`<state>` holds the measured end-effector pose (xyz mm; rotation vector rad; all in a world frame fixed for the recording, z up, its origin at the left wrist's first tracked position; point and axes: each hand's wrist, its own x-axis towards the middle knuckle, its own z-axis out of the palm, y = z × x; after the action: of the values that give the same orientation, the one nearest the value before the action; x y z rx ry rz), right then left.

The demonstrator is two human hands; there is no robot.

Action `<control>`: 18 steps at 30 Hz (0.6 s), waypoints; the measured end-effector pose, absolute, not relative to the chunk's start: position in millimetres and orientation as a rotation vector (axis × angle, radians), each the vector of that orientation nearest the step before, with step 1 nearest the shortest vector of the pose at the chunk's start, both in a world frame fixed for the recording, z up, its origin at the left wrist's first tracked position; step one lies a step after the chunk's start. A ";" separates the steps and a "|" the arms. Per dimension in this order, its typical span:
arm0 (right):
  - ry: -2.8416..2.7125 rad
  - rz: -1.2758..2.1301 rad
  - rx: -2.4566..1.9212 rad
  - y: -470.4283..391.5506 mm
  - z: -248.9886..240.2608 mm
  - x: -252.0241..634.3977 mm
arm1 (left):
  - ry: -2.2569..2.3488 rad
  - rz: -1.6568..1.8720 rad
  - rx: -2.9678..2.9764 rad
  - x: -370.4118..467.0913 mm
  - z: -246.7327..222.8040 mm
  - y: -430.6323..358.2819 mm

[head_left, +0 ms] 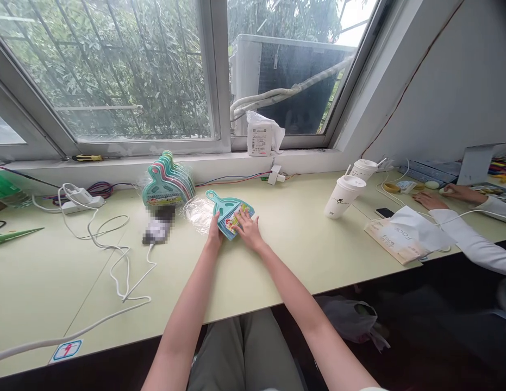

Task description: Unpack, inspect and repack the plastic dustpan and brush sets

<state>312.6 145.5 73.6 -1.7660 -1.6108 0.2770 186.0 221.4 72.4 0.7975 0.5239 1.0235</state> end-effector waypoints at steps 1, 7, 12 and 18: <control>-1.696 0.280 -1.826 144.6 73.9 307.0 | 0.522 1.038 0.806 185.1 72.5 220.8; -1.743 0.258 -1.965 136.9 80.0 301.6 | 0.562 1.062 0.857 182.9 69.3 219.7; -1.767 0.264 -1.973 135.7 80.9 300.6 | 0.577 1.053 0.890 184.6 64.6 221.0; -1.277 0.286 -1.816 143.6 72.7 304.8 | 0.600 1.040 0.848 181.2 61.6 223.4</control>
<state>304.8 143.6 72.7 -1.8161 -1.2771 0.2858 181.2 223.4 61.6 0.8485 0.5995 1.0398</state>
